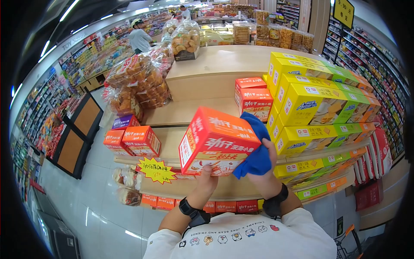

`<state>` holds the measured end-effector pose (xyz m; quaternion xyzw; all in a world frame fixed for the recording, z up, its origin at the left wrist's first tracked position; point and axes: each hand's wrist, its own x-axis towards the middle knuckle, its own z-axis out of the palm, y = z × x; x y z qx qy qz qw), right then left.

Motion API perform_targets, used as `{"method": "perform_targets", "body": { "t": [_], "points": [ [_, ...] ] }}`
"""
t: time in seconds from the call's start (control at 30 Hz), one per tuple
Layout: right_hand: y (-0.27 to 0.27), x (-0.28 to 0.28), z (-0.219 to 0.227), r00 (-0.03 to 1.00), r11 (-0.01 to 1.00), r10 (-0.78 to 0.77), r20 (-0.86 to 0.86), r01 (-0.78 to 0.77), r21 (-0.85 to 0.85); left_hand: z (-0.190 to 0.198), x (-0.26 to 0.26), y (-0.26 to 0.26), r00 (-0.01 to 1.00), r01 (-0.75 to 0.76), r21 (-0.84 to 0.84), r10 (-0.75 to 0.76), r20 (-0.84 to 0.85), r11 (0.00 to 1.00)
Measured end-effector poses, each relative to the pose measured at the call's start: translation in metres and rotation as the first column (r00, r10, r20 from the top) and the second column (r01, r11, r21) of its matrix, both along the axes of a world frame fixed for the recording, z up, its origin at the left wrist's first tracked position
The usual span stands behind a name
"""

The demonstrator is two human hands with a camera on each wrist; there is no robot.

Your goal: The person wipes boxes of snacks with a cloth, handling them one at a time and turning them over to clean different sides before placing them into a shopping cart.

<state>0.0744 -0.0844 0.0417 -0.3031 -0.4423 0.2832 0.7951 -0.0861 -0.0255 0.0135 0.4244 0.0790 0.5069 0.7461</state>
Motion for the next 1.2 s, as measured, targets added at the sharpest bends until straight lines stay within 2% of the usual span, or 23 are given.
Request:
{"method": "perform_targets", "body": {
  "t": [0.07,0.1,0.13,0.17,0.23,0.27,0.3,0.33,0.43,0.47,0.5,0.53,0.6,0.63,0.7,0.77,0.8,0.93,1.03,1.07,1.13,1.17,1.2],
  "points": [
    [0.007,-0.009,-0.014,0.948,0.979,0.090,-0.306,-0.141,-0.147,0.000,0.012,-0.002,0.994,-0.099,0.051,0.096,0.060,0.994],
    [0.011,-0.013,-0.021,0.878,0.960,0.096,-0.468,-0.207,-0.191,0.001,0.015,-0.002,0.986,-0.149,0.074,0.142,0.091,0.986],
    [0.019,-0.018,-0.036,0.926,0.942,0.090,-0.367,-0.199,-0.270,0.004,0.016,-0.002,0.987,-0.139,0.059,0.133,0.087,0.989],
    [0.017,-0.021,-0.047,0.936,0.948,0.123,-0.330,-0.210,-0.240,0.008,0.014,-0.002,0.989,-0.127,0.041,0.123,0.082,0.991],
    [0.009,-0.041,-0.023,0.949,0.956,0.186,-0.253,-0.234,-0.177,0.010,0.011,0.001,0.995,-0.091,0.067,0.088,0.049,0.994],
    [0.013,-0.049,-0.014,0.831,0.925,0.317,-0.457,-0.377,-0.044,0.007,0.010,0.005,0.998,-0.067,0.110,0.065,0.021,0.992],
    [0.015,-0.051,-0.011,0.652,0.870,0.444,-0.614,-0.478,0.121,0.006,0.008,0.007,0.999,-0.042,0.155,0.044,-0.008,0.987],
    [0.021,-0.041,-0.026,0.434,0.686,0.691,-0.578,-0.646,0.335,0.004,0.006,0.006,0.999,-0.019,0.147,0.023,-0.023,0.989],
    [0.016,-0.032,-0.020,0.602,0.809,0.559,-0.571,-0.547,0.215,-0.001,0.001,0.006,0.999,0.036,0.068,-0.034,-0.025,0.997],
    [0.012,-0.034,-0.013,0.700,0.887,0.417,-0.579,-0.453,0.091,-0.006,0.006,0.010,0.999,-0.009,0.063,0.007,0.033,0.998],
    [0.009,-0.032,-0.006,0.890,0.952,0.260,-0.374,-0.301,-0.055,-0.004,0.007,0.012,0.999,-0.023,0.069,0.021,0.032,0.997],
    [0.006,-0.027,-0.001,0.988,0.982,0.089,-0.124,-0.108,-0.155,-0.002,0.007,0.013,0.999,-0.038,0.074,0.035,0.030,0.997],
    [0.010,-0.011,-0.007,0.998,0.969,-0.053,-0.024,0.046,-0.245,-0.003,0.008,0.015,0.997,-0.051,0.107,0.046,0.055,0.993],
    [0.020,-0.001,-0.013,0.980,0.960,-0.034,-0.197,-0.023,-0.279,-0.008,0.008,0.017,0.997,-0.063,0.117,0.058,0.044,0.991],
    [0.022,0.010,-0.009,0.876,0.959,0.085,-0.475,-0.202,-0.201,-0.017,0.010,0.017,0.996,-0.084,0.135,0.081,0.024,0.987],
    [0.000,0.001,0.056,0.706,0.929,0.305,-0.639,-0.369,0.036,-0.011,0.015,0.009,0.996,-0.090,0.085,0.087,0.035,0.992],
    [0.000,-0.003,0.061,0.798,0.948,0.284,-0.532,-0.317,0.030,-0.008,0.018,0.005,0.995,-0.090,0.060,0.088,0.040,0.994],
    [0.006,-0.019,0.041,0.931,0.989,0.138,-0.337,-0.108,0.105,0.003,0.022,0.000,0.991,-0.111,0.011,0.110,0.077,0.994],
    [0.005,-0.032,0.045,0.994,0.985,0.033,-0.103,-0.015,0.170,0.012,0.019,0.002,0.977,-0.176,0.012,0.173,0.122,0.984],
    [0.000,-0.035,0.037,1.000,0.995,-0.014,0.003,0.013,0.100,0.015,0.018,0.003,0.970,-0.197,-0.011,0.196,0.142,0.980],
    [-0.002,-0.044,0.031,0.998,0.995,0.045,0.040,-0.048,0.092,0.022,0.015,0.003,0.959,-0.233,-0.060,0.240,0.152,0.971],
    [-0.002,-0.047,0.026,0.997,0.995,0.054,0.052,-0.058,0.077,0.018,0.013,0.006,0.965,-0.218,-0.019,0.219,0.142,0.976],
    [-0.004,-0.047,0.020,0.993,0.993,0.117,-0.021,-0.117,-0.025,0.013,0.010,0.009,0.971,-0.202,0.021,0.198,0.132,0.979]
  ]
}}
